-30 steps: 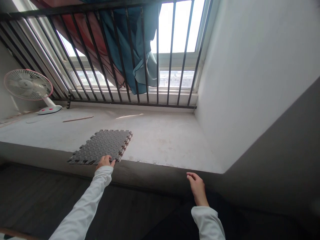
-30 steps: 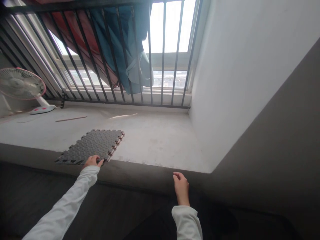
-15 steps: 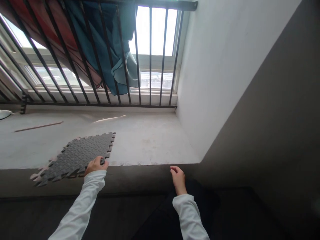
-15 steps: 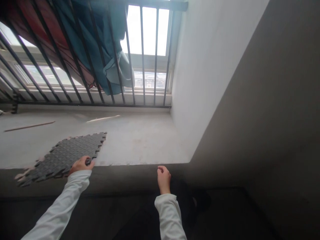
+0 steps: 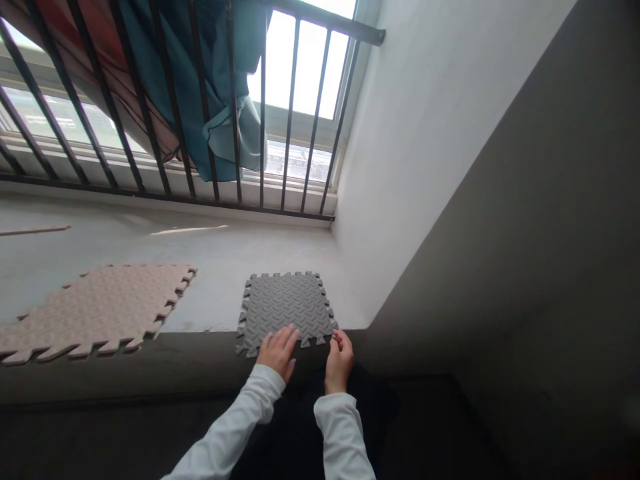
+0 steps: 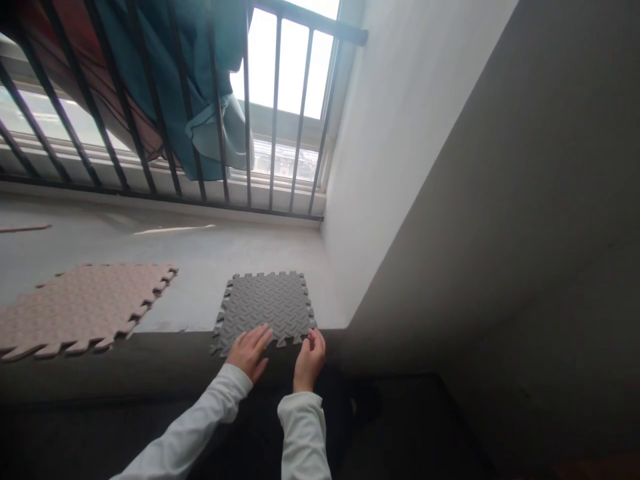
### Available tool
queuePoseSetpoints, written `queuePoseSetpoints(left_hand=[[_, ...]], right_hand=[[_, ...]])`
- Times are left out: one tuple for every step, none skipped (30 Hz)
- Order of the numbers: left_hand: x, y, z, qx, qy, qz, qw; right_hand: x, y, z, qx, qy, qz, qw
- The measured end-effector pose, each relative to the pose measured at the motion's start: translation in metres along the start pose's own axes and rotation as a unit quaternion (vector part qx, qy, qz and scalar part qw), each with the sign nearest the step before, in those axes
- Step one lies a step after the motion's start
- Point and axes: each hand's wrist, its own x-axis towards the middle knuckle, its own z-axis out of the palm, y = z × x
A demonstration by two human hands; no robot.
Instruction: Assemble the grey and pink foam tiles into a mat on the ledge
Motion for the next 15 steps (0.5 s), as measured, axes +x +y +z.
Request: queuePoseSetpoints(left_hand=[[-0.004,-0.016,0.000,0.019,0.011,-0.076,0.997],[-0.007,-0.033,0.001,0.036,0.017,-0.145,0.989],[-0.009,-0.050,0.003,0.048,0.017,-0.200,0.979],[-0.011,-0.065,0.005,0.051,0.011,-0.236,0.970],[-0.011,-0.077,0.008,0.048,0.004,-0.258,0.965],[-0.011,-0.086,0.011,0.041,-0.001,-0.267,0.963],[-0.010,-0.092,0.014,0.032,-0.003,-0.269,0.962],[-0.009,-0.095,0.017,0.025,0.001,-0.267,0.963],[-0.007,-0.095,0.020,0.021,0.008,-0.263,0.965],[-0.005,-0.094,0.022,0.021,0.018,-0.260,0.965],[-0.002,-0.091,0.024,0.024,0.028,-0.260,0.965],[0.000,-0.087,0.024,0.029,0.036,-0.262,0.964],[0.002,-0.083,0.024,0.035,0.042,-0.265,0.963],[0.005,-0.078,0.023,0.042,0.046,-0.269,0.961],[0.008,-0.074,0.022,0.048,0.049,-0.273,0.960]], right_hand=[[0.001,0.002,0.000,-0.003,-0.010,0.005,1.000],[0.001,0.003,0.001,-0.006,-0.021,0.008,1.000],[0.002,0.005,0.003,-0.008,-0.032,0.012,0.999],[0.002,0.006,0.005,-0.008,-0.042,0.014,0.999],[0.002,0.006,0.007,-0.006,-0.049,0.016,0.999],[0.002,0.006,0.009,-0.004,-0.054,0.016,0.998],[0.001,0.006,0.011,-0.001,-0.057,0.015,0.998],[0.000,0.005,0.012,0.002,-0.059,0.013,0.998],[-0.002,0.004,0.014,0.004,-0.060,0.010,0.998],[-0.003,0.003,0.015,0.005,-0.061,0.008,0.998],[-0.004,0.002,0.015,0.006,-0.060,0.008,0.998],[-0.005,0.001,0.016,0.008,-0.059,0.008,0.998],[-0.006,0.000,0.016,0.010,-0.058,0.009,0.998],[-0.007,-0.001,0.016,0.012,-0.057,0.011,0.998],[-0.007,-0.001,0.016,0.013,-0.056,0.012,0.998]])
